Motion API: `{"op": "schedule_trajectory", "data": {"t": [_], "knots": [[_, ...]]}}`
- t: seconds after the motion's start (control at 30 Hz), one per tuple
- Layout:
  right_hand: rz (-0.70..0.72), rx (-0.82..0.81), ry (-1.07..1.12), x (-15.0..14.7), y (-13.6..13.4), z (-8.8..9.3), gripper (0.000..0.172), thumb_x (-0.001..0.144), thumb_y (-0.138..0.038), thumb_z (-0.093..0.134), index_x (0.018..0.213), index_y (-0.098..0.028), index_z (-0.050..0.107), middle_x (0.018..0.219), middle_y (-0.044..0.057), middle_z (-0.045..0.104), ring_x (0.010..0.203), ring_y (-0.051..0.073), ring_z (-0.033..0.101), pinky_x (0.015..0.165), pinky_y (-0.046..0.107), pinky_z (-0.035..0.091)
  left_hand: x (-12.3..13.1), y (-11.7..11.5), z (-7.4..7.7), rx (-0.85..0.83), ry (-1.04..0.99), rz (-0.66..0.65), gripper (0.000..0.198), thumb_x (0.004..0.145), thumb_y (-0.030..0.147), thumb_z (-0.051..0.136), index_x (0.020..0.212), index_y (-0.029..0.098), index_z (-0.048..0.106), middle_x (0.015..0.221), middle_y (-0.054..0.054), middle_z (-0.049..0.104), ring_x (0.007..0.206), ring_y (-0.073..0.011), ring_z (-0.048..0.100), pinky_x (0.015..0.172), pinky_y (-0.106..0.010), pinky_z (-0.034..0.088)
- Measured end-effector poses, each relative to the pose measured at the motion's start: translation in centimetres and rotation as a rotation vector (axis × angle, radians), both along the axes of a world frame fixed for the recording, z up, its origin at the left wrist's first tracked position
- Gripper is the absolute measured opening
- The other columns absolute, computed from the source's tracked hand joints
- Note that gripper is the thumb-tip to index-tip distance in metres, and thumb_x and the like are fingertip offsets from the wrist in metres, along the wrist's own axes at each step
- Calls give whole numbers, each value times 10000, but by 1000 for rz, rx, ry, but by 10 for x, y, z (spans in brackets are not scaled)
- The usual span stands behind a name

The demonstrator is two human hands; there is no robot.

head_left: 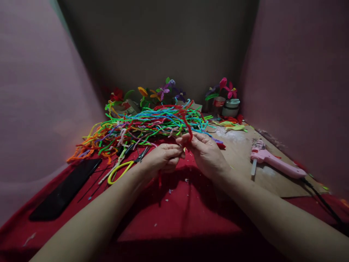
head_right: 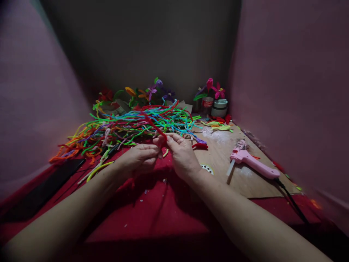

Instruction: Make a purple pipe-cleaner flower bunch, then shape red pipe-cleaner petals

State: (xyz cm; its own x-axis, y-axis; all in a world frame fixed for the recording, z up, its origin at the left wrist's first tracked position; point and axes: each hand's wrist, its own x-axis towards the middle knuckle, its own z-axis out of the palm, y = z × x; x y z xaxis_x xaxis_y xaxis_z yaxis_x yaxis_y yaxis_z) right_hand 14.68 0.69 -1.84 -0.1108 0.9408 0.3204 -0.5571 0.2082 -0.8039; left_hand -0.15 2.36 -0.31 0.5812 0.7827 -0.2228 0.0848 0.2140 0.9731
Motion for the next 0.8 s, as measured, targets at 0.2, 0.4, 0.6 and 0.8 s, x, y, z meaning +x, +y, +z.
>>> {"op": "schedule_trajectory", "data": {"t": [0.2, 0.4, 0.6, 0.8], "knots": [[-41, 20, -70, 6, 3, 1, 106, 758, -261, 609, 794, -175, 660, 737, 24, 683, 693, 137, 608, 688, 280, 469, -3, 2, -2, -29, -46, -61, 269, 817, 413, 512, 764, 152, 548, 383, 104, 257, 312, -33, 150, 311, -160, 158], [-148, -168, 190, 17, 10, 7, 110, 813, -215, 550, 754, -158, 623, 573, 12, 651, 616, 131, 629, 746, 308, 494, -9, 4, 6, 95, 34, -131, 237, 795, 358, 555, 748, 126, 564, 453, 89, 266, 387, -27, 185, 377, -157, 154], [-181, -287, 158, 30, 14, 8, 110, 823, -223, 533, 818, -156, 619, 540, 17, 639, 577, 148, 621, 642, 293, 492, -18, 8, 13, 124, 113, -159, 233, 773, 347, 579, 781, 115, 594, 469, 74, 332, 398, -23, 245, 389, -155, 180], [-143, -250, 198, 29, 12, 11, 99, 763, -262, 622, 807, -173, 627, 570, -5, 623, 579, 127, 595, 597, 262, 471, -19, 7, 12, 43, -4, -118, 163, 791, 270, 570, 815, 112, 603, 472, 71, 363, 381, -17, 251, 385, -156, 183]]}}
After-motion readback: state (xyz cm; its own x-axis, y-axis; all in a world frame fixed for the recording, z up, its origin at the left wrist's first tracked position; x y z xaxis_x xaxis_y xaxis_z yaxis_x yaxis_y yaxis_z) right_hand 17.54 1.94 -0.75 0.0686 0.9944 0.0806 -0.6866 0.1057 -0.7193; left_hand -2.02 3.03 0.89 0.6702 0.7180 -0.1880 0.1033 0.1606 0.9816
